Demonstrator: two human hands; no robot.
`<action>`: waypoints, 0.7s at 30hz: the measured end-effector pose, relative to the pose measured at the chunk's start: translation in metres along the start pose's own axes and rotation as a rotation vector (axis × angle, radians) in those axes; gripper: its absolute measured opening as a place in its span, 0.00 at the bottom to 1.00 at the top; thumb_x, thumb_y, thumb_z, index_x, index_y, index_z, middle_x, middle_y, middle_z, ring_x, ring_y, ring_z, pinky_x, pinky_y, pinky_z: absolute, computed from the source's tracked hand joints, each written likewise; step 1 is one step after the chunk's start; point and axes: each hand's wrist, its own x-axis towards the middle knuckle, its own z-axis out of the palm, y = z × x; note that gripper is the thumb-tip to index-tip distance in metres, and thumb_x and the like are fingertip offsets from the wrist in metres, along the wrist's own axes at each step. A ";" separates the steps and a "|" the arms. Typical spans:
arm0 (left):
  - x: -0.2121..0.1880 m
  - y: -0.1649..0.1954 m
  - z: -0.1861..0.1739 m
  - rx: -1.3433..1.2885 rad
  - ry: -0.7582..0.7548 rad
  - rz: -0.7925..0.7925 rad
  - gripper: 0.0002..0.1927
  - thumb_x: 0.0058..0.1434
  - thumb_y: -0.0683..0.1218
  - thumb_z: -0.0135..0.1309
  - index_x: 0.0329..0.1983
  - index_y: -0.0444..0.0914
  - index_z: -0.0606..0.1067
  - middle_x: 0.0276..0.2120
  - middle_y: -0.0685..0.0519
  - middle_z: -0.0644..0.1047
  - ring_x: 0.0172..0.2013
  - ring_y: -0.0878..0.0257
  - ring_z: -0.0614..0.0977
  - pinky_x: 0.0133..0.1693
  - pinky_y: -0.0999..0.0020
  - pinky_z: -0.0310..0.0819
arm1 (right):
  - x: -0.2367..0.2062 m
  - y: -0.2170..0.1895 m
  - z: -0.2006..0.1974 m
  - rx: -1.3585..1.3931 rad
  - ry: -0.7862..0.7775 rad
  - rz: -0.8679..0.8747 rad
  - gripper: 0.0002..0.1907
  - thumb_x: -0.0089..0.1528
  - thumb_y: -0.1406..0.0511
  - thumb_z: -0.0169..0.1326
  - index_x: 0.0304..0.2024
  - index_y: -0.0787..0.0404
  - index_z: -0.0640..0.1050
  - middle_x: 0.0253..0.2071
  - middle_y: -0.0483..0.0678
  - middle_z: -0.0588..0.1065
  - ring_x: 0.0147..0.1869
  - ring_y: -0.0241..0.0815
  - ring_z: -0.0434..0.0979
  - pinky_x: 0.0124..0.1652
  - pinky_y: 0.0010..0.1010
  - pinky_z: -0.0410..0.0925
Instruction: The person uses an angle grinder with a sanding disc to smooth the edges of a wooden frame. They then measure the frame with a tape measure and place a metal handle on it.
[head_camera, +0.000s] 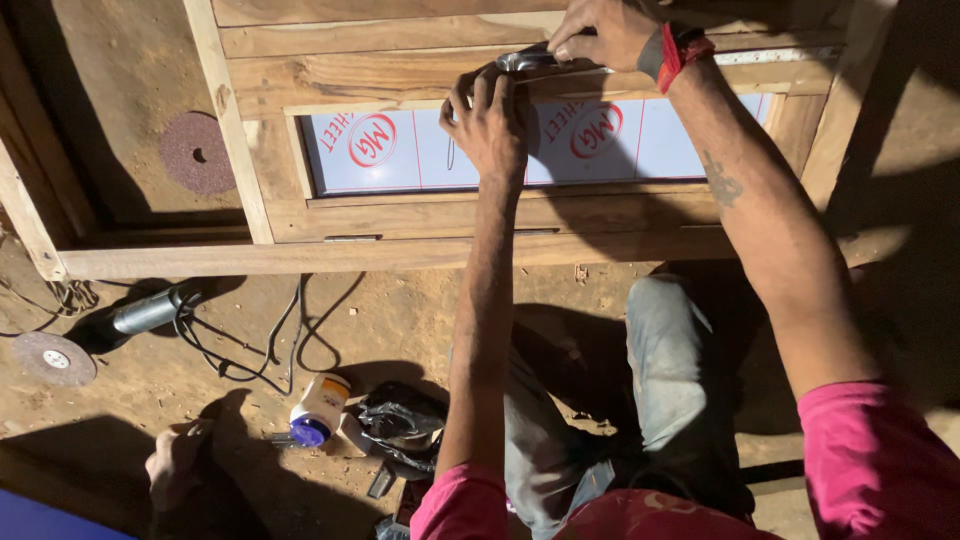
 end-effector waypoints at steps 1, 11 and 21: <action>0.000 0.001 -0.001 -0.010 0.004 -0.004 0.11 0.62 0.48 0.55 0.47 0.46 0.80 0.53 0.57 0.78 0.60 0.52 0.72 0.60 0.41 0.60 | 0.001 -0.001 0.000 0.008 0.005 -0.029 0.09 0.69 0.60 0.62 0.47 0.57 0.85 0.41 0.49 0.80 0.46 0.47 0.78 0.48 0.40 0.70; 0.001 0.001 0.000 -0.008 0.021 0.000 0.10 0.63 0.48 0.56 0.47 0.45 0.80 0.52 0.57 0.78 0.60 0.52 0.72 0.59 0.40 0.60 | -0.001 -0.004 0.003 0.002 0.008 0.014 0.12 0.68 0.57 0.62 0.48 0.57 0.85 0.42 0.49 0.80 0.45 0.46 0.78 0.48 0.40 0.70; 0.000 0.000 0.002 -0.010 0.025 -0.008 0.09 0.64 0.49 0.56 0.46 0.45 0.79 0.51 0.56 0.78 0.59 0.51 0.72 0.58 0.39 0.60 | 0.003 -0.006 0.002 0.046 0.011 0.014 0.12 0.68 0.57 0.62 0.46 0.57 0.85 0.40 0.50 0.79 0.45 0.47 0.77 0.46 0.41 0.69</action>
